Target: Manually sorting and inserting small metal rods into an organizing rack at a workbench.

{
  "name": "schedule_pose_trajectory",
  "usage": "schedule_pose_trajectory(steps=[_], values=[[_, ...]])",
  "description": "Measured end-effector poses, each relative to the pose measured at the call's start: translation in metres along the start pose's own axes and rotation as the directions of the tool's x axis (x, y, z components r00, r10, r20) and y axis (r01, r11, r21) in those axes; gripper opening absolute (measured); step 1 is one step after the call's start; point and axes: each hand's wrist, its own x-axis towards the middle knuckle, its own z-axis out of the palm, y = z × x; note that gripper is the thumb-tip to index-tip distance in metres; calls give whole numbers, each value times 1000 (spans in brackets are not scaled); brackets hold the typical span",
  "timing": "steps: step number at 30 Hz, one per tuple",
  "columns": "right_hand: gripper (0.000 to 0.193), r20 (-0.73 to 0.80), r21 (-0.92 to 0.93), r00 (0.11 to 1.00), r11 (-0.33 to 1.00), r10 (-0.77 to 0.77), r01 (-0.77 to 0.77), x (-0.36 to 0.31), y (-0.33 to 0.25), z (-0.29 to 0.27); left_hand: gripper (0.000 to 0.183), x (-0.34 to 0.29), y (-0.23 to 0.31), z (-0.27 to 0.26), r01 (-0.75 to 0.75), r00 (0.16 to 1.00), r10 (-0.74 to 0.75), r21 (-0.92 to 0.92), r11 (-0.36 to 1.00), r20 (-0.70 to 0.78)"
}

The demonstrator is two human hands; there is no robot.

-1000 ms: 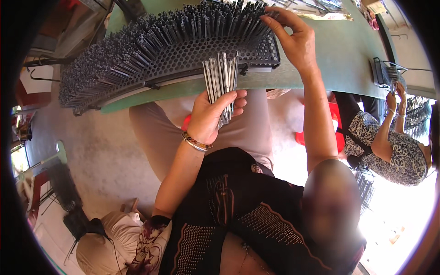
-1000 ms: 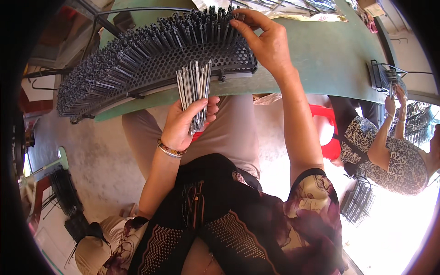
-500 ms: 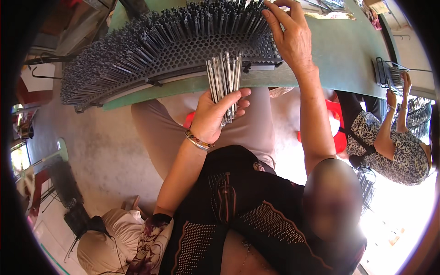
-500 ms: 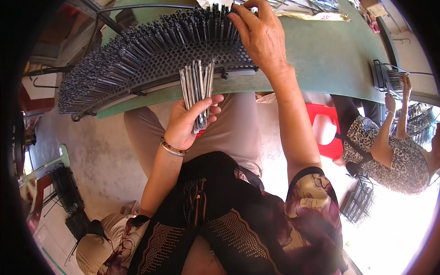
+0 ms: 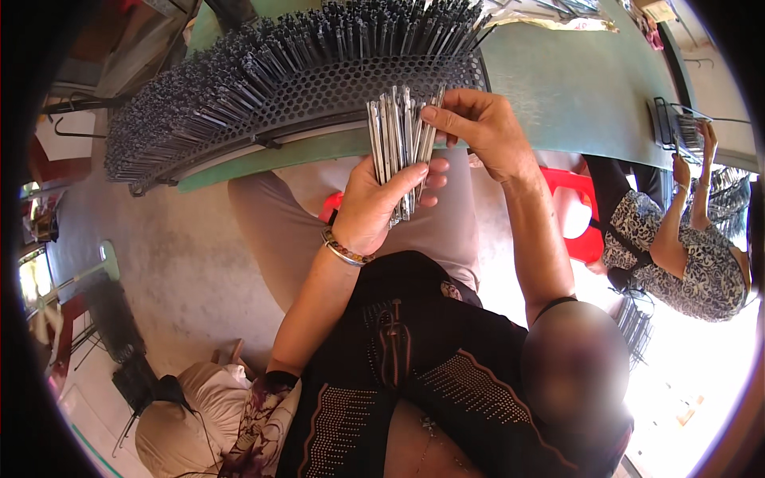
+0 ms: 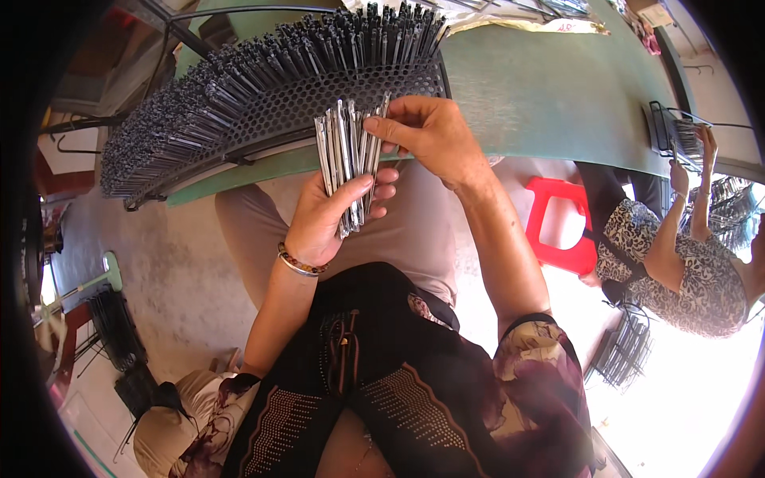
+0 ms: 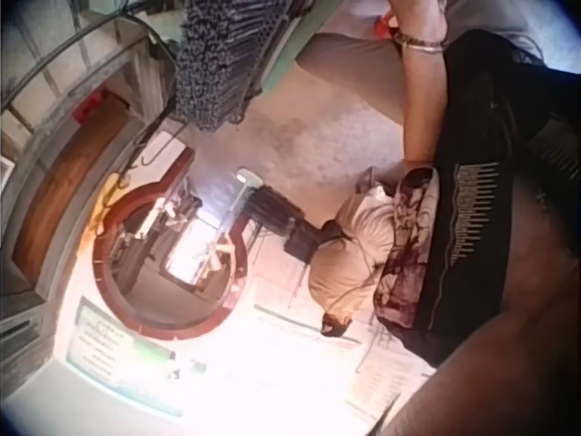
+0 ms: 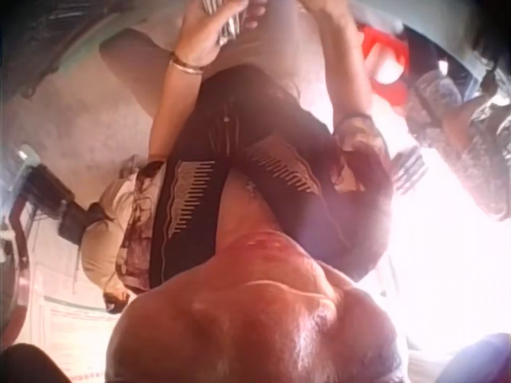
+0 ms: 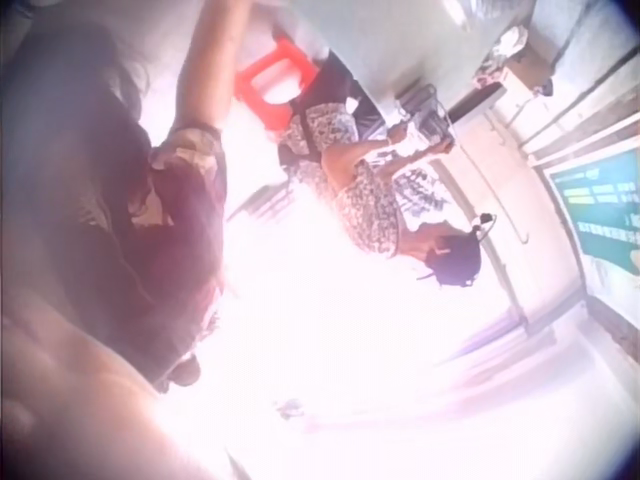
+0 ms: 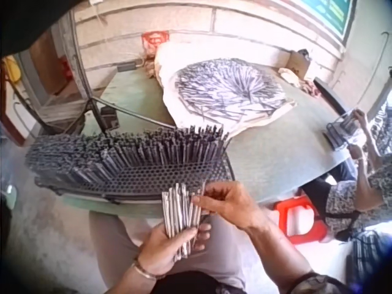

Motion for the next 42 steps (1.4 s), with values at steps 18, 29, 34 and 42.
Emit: schedule_pose_trajectory(steps=[18, 29, 34, 42], values=[[16, -363, -416, 687, 770, -629, 484, 65, -17, -69, 25, 21, -11, -6, 17, 998, -22, -77, 997, -63], [25, -255, -556, 699, 693, -668, 459, 58, -24, -54, 17, 15, -9, -12, 61, 995, -67, -99, 993, -67], [15, -307, -580, 581, 632, -754, 514, 60, -16, -50, 18, 10, -6, -15, 21, 997, -28, -88, 996, -71], [36, -39, -177, 981, 967, -192, 182, 6, -20, 18, 20, -7, 6, -26, -61, 998, 57, -125, 990, -35]])
